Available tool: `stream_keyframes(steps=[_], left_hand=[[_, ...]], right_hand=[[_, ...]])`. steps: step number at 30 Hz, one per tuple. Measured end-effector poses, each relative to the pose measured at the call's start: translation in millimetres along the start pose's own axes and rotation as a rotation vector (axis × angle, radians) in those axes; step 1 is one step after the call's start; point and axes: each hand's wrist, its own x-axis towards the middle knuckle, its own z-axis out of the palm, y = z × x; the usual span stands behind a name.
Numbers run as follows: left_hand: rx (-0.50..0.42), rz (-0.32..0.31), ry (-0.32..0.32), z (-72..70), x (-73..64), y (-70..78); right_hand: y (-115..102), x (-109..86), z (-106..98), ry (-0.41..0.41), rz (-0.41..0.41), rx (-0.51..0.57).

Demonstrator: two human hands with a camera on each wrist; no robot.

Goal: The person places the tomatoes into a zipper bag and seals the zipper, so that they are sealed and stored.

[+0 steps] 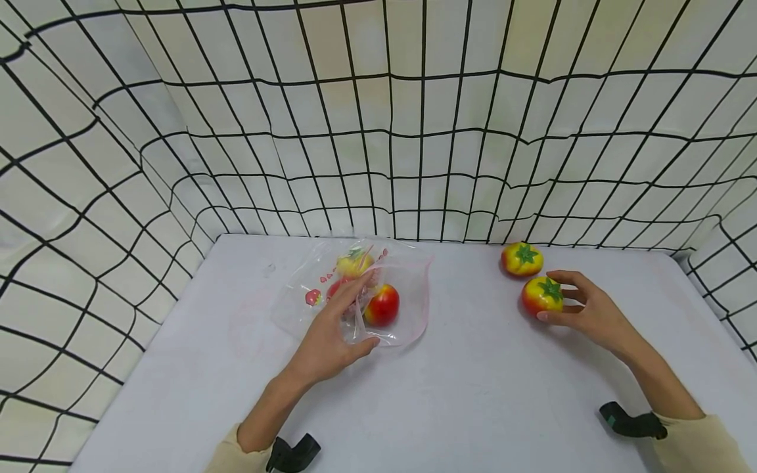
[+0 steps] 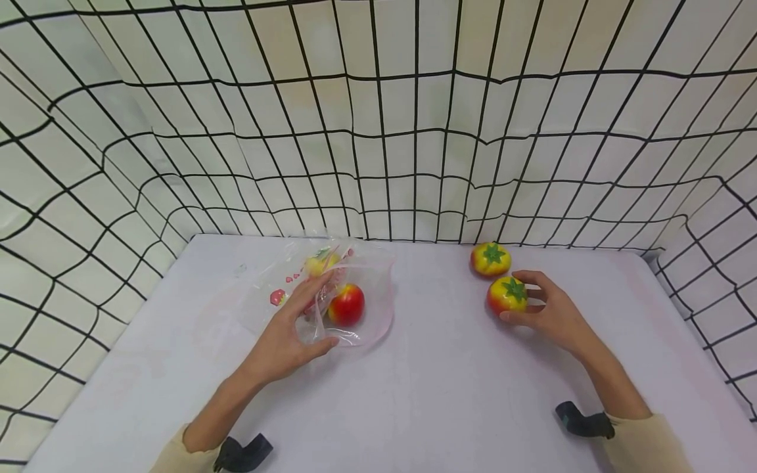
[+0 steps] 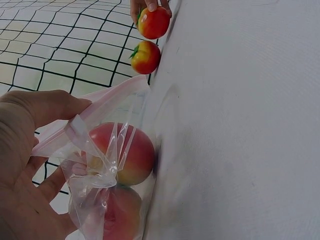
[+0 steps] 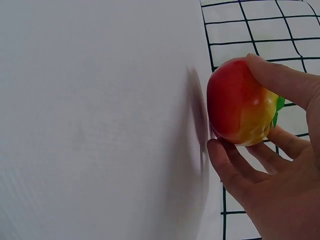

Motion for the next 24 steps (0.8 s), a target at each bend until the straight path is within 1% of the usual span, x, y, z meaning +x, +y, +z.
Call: stream_keyframes(steps=[9,15,21,24], left_hand=[[-0.004,0.008,-0.001,-0.8,-0.2,0.4],[-0.008,-0.003,-0.008,-0.7,0.3,1.4],[-0.004,-0.001,-0.011,-0.1,1.5,1.0],[-0.007,-0.003,-0.010,-0.3,0.8,1.2]], right_hand=[[-6,-4.0,6,-0.010,-0.032,0.003],[-12,-6.6,13,-0.015,-0.072,0.043],[-24,-8.5,22,-0.028,-0.117,0.088],[-28,-9.4,26,-0.036,-0.127,0.114]])
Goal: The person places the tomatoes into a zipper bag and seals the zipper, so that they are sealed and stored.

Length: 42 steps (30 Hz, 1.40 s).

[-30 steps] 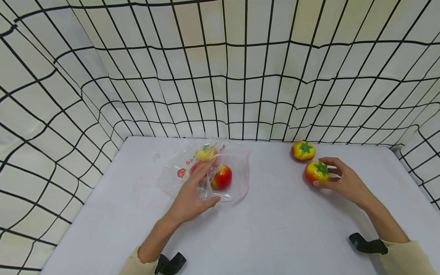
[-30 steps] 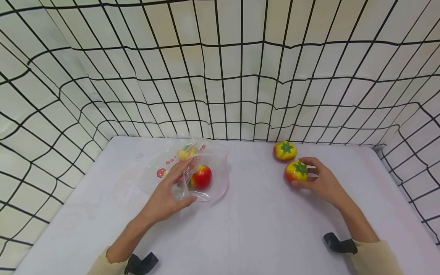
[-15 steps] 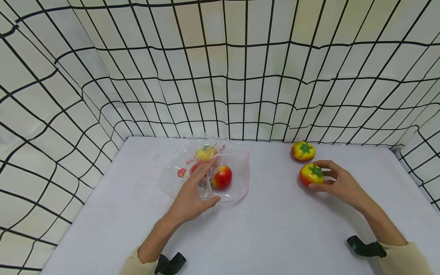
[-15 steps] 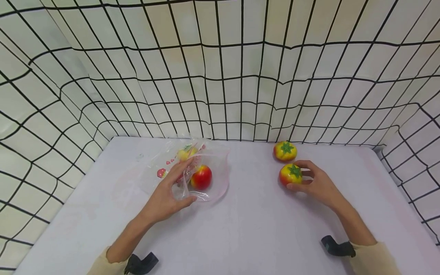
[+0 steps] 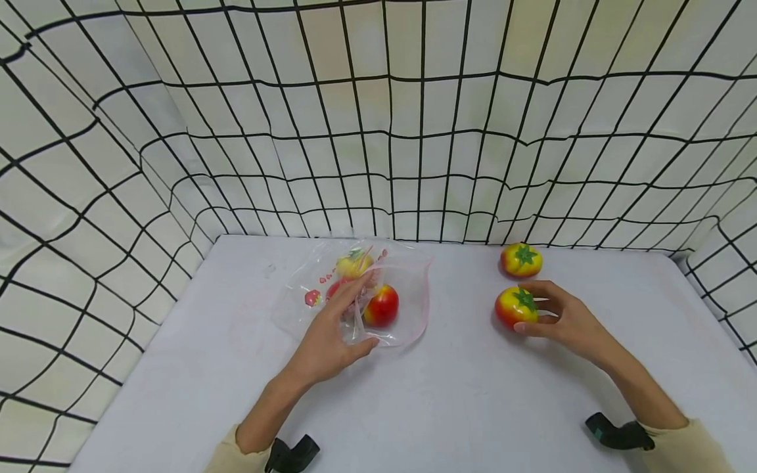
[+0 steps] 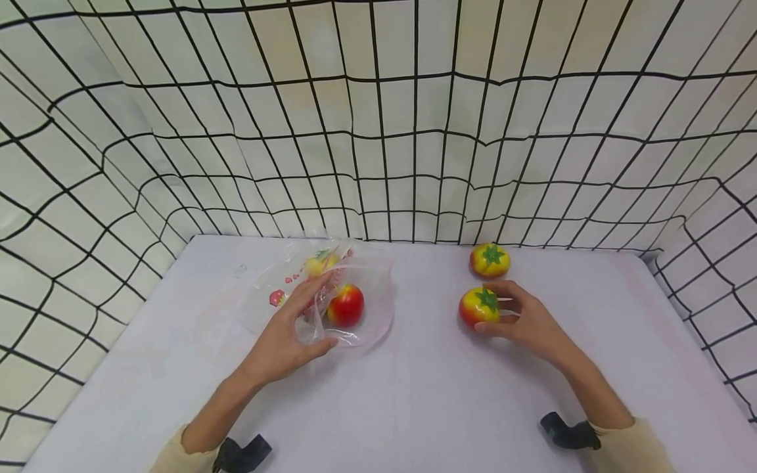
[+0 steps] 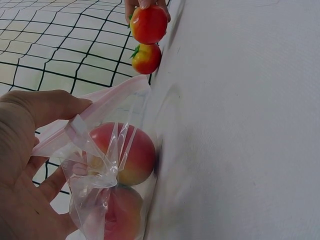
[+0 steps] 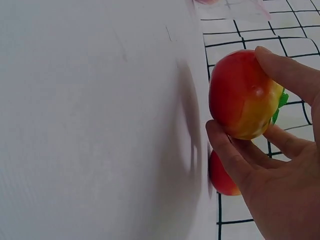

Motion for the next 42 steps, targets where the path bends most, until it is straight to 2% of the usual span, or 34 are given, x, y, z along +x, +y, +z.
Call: stream_keyframes(steps=[8,15,28,34,42], left_hand=[[-0.003,0.004,0.000,0.2,-1.6,-0.5],[0.008,0.003,0.000,-0.1,-1.7,-1.1],[0.014,0.009,-0.002,0.8,0.9,-0.4],[0.016,0.023,0.000,0.8,2.3,-0.2],[0.025,0.011,0.009,0.5,0.6,-0.9]], right_hand=[[-3,-1.0,12,-0.035,0.018,0.017],[-8,0.0,21,-0.052,-0.007,0.042],[-22,0.4,37,-0.033,-0.065,0.092],[-31,3.5,45,-0.026,-0.057,0.102],[-39,11.3,60,-0.023,-0.038,0.138]])
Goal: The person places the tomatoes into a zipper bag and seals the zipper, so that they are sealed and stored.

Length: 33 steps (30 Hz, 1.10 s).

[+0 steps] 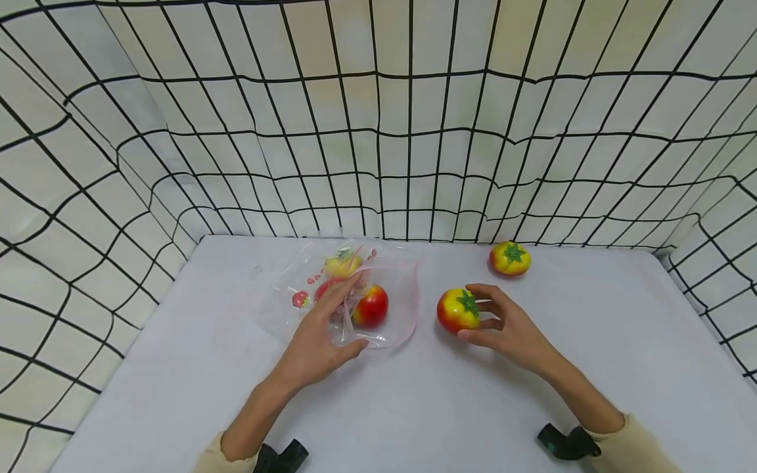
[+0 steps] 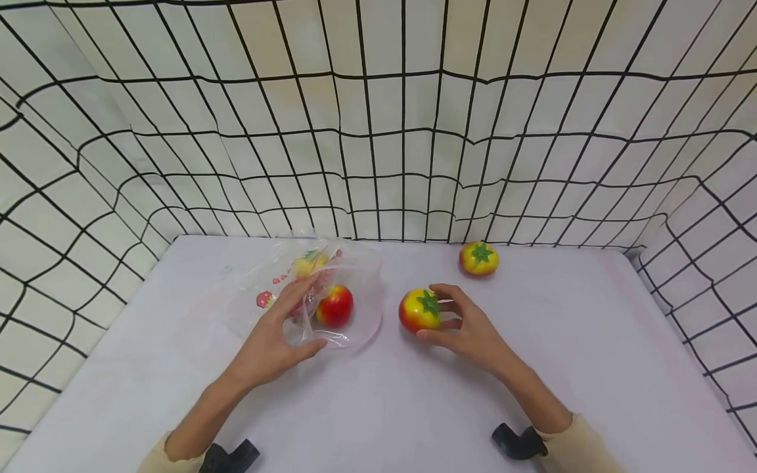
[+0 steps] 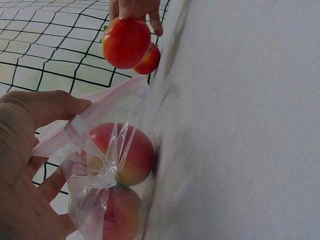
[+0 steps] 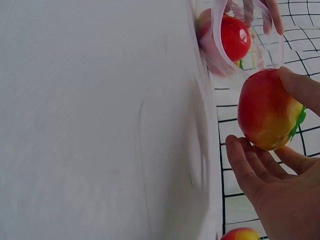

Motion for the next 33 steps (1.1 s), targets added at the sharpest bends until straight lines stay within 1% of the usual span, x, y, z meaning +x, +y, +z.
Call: stream_keyframes(steps=[5,10,14,24,33], left_hand=[[0.004,0.016,0.008,0.2,-0.5,-1.4],[-0.012,0.027,0.008,0.5,-0.2,-2.5],[-0.020,0.019,0.001,0.8,-0.1,-2.1],[0.006,-0.007,0.001,1.2,-1.2,-1.8],[0.001,0.003,0.006,1.0,-0.9,-1.9]], right_hand=[[-5,3.9,6,0.008,-0.016,-0.001],[-11,8.8,12,0.002,-0.043,0.026],[-14,11.7,18,0.000,-0.061,0.046],[-21,17.0,30,0.006,-0.081,0.050],[-29,18.9,35,0.032,-0.108,0.085]])
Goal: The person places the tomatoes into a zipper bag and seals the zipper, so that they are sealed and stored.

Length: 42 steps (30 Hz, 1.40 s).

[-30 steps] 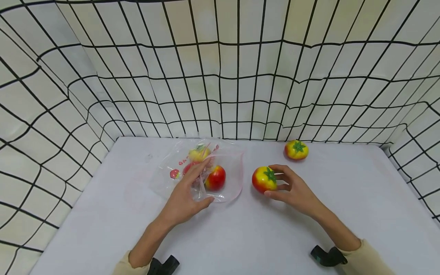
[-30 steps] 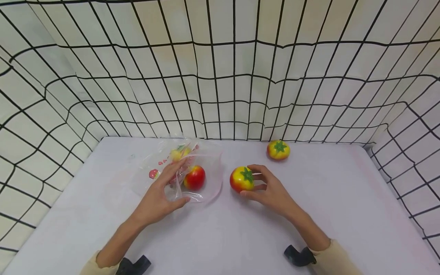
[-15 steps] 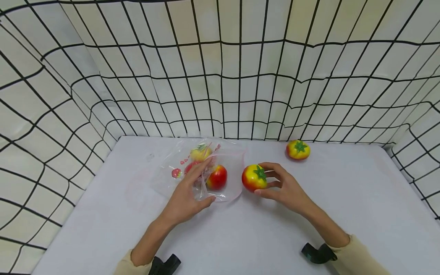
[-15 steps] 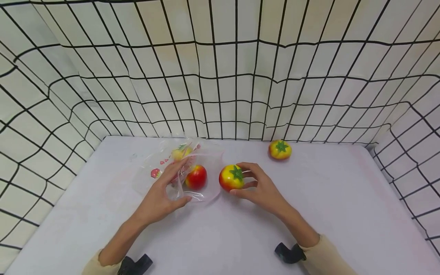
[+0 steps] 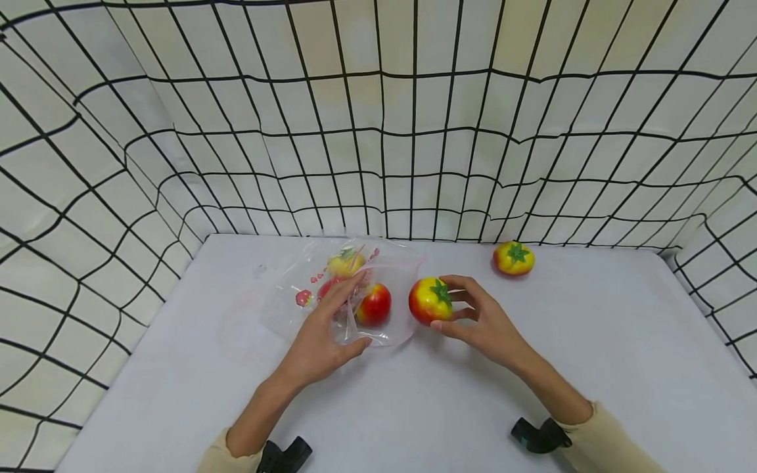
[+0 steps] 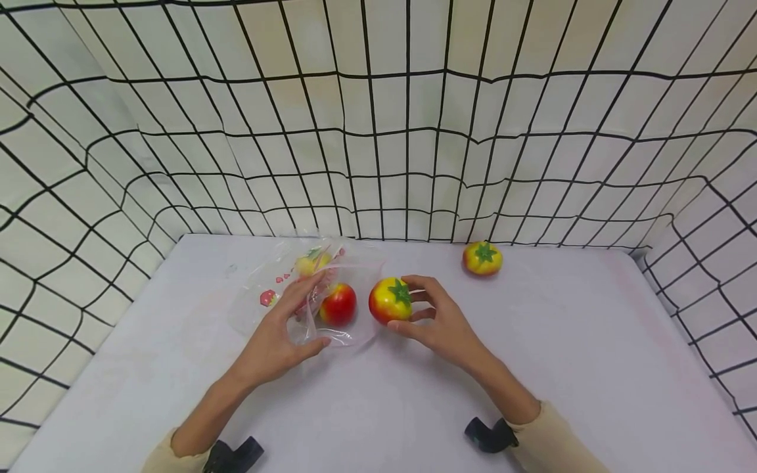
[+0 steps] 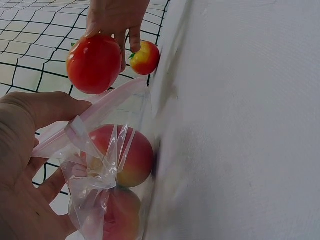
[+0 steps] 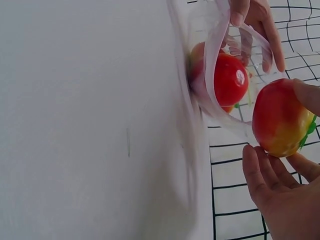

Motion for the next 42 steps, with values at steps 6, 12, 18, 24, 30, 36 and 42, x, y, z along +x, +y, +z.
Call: stream_keyframes(steps=[6,12,18,24,30,36,42], left_hand=[[-0.010,-0.005,-0.004,0.2,-0.1,0.1],[-0.004,0.009,0.005,0.2,-0.2,-0.2],[0.001,0.009,0.012,0.4,0.1,-1.0],[-0.002,0.009,0.010,-0.7,-0.7,1.0],[-0.006,0.005,0.002,-0.8,-0.9,1.7],[-0.024,0.025,0.000,-0.8,-0.6,1.1],[-0.026,0.029,0.003,-1.1,-0.8,0.8]], right_hand=[[-2,2.3,3,0.012,-0.003,0.014],[-5,4.0,6,0.006,-0.005,0.002],[-6,5.6,10,0.009,-0.008,-0.020],[-6,7.1,15,0.024,-0.023,-0.062],[-7,7.5,20,0.046,-0.027,-0.094],[-8,8.1,26,0.085,-0.057,-0.133],[-7,9.0,33,0.092,-0.098,-0.159]])
